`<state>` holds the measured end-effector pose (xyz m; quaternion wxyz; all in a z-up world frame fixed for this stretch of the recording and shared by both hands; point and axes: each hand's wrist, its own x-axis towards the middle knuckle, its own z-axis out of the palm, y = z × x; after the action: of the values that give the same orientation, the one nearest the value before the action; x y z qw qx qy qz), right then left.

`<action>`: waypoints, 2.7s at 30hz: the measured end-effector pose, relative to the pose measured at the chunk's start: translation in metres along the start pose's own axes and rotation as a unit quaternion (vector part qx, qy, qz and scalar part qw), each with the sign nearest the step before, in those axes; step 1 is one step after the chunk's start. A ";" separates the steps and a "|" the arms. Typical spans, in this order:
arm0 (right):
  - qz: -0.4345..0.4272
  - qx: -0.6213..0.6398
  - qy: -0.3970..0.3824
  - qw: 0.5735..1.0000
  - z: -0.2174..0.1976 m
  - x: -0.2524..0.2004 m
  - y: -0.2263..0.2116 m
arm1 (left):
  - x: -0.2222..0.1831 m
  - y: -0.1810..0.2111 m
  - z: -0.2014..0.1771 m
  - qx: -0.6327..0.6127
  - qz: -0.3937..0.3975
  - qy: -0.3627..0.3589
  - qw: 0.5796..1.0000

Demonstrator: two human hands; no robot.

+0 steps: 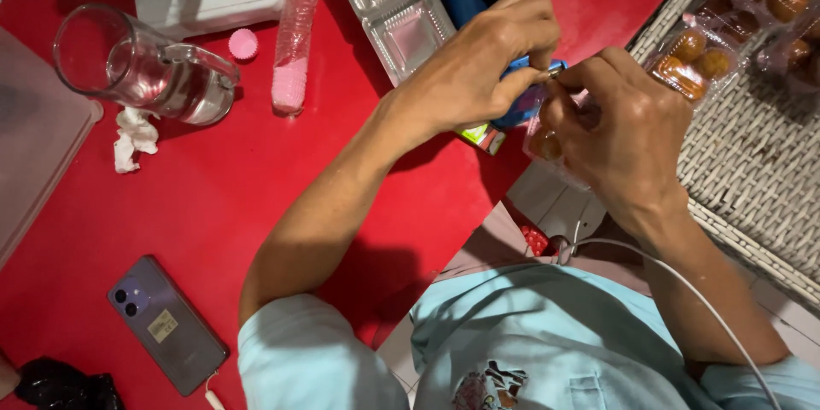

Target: Place small round cookies into a plastic container and seal it with tape.

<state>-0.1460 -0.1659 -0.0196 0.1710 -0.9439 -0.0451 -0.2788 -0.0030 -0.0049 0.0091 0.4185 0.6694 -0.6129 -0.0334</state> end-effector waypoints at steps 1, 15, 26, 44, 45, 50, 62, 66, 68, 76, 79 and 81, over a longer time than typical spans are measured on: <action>-0.007 -0.017 0.006 1.000 0.002 -0.001 0.002 | 0.000 0.000 0.001 0.004 -0.005 0.001 1.000; 0.047 0.005 -0.046 0.998 -0.021 -0.007 0.030 | 0.002 0.003 -0.003 0.003 -0.002 0.014 1.000; 0.258 0.383 0.058 0.885 -0.034 -0.032 0.023 | -0.018 0.109 0.065 -0.143 -0.202 0.205 0.947; 0.123 0.286 0.071 0.948 -0.064 -0.045 0.041 | -0.018 0.090 0.114 -0.357 -0.245 0.130 0.892; 0.162 0.316 0.027 0.934 -0.067 -0.044 0.043 | -0.016 0.089 0.113 -0.331 -0.246 0.112 0.904; 0.265 0.396 -0.045 0.878 -0.055 -0.064 0.075 | -0.015 0.074 0.135 -0.342 -0.273 0.085 0.895; 0.372 0.397 0.019 0.838 -0.088 -0.116 0.132 | 0.033 0.066 0.188 -0.472 -0.321 0.116 0.813; 0.413 0.303 0.065 0.856 -0.099 -0.147 0.168 | 0.036 0.063 0.201 -0.405 -0.333 0.000 0.852; 0.443 0.280 0.076 0.848 -0.108 -0.156 0.182 | 0.037 0.064 0.205 -0.376 -0.344 -0.045 0.859; 0.397 -0.006 0.077 0.914 -0.120 -0.197 0.256 | 0.037 0.071 0.202 -0.353 -0.308 -0.094 0.878; 0.304 -0.129 0.046 0.943 -0.123 -0.195 0.238 | 0.033 0.071 0.202 -0.356 -0.310 -0.095 0.876; 0.292 -0.223 0.048 0.929 -0.115 -0.203 0.237 | 0.031 0.071 0.201 -0.355 -0.300 -0.103 0.879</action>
<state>-0.3329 -0.4256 -0.1097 0.0321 -0.9147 0.3039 -0.2644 -0.1637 -0.1281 -0.0635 0.5326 0.6208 -0.3692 -0.4412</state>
